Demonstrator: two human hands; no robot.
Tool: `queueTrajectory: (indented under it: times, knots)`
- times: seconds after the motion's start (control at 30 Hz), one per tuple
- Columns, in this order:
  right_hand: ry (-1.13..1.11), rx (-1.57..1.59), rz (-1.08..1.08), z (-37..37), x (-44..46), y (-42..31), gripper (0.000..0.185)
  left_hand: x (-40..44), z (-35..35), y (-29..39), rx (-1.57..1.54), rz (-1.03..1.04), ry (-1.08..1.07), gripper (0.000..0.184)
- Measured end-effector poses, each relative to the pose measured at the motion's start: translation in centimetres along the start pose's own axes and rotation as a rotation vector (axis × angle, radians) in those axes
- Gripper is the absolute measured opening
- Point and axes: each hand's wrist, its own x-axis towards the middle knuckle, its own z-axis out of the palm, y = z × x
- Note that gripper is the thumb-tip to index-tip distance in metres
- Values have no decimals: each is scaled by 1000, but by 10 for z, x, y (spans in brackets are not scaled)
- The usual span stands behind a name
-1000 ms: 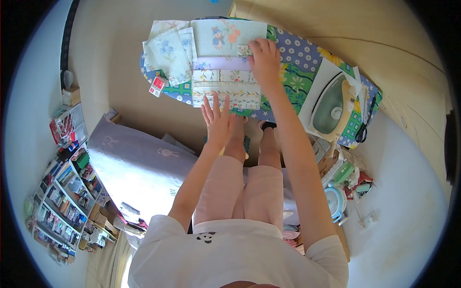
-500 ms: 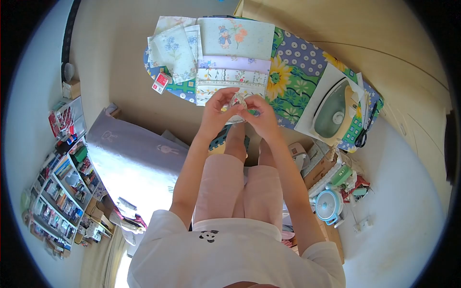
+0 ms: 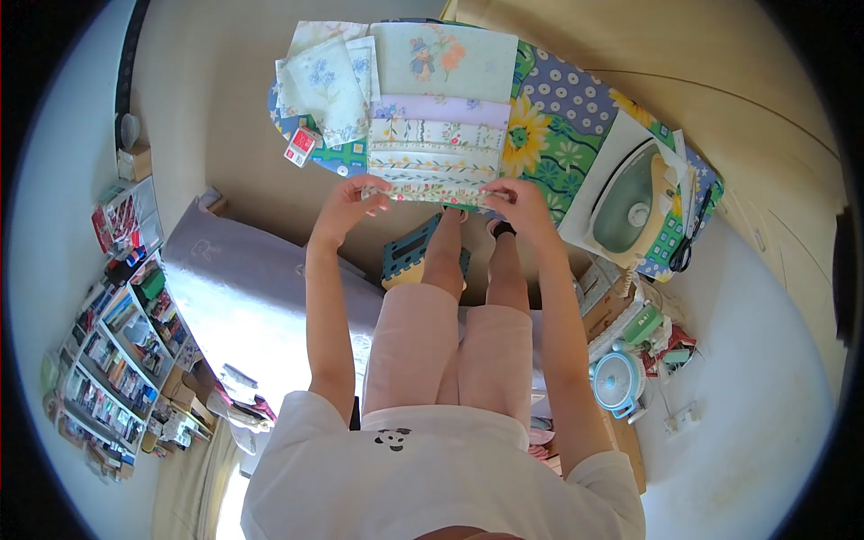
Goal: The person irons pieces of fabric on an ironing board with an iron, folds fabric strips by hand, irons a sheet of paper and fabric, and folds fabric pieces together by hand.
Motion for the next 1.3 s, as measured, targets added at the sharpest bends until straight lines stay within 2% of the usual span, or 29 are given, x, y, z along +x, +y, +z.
queueTrajectory:
  times: [0.07,0.1,0.17,0.2,0.27,0.3,0.37,0.47,0.9,1.3]
  knots:
    - [174,-168,-171,3,9,11,23,10,-4,-7,92,46,159,18]
    - [173,-169,-171,3,13,13,23,15,-3,-12,90,45,160,18]
    - [364,-269,-240,11,20,15,22,22,-2,-20,-161,95,374,20]
    - [355,-258,-246,16,21,12,22,23,-3,-21,-153,95,387,20]
    - [464,-100,-80,20,23,8,19,27,-2,-25,-65,182,508,23]
    - [480,-76,-64,21,26,12,17,29,-1,-27,-63,180,514,23]
    - [462,-16,-52,23,28,15,16,34,2,-31,-56,341,597,25]
    - [476,44,-70,24,27,16,14,39,1,-36,1,342,671,23]
    - [649,-24,-146,24,34,26,18,44,5,-34,65,316,759,23]
    - [685,-30,-170,25,38,31,20,46,4,-34,178,338,769,23]
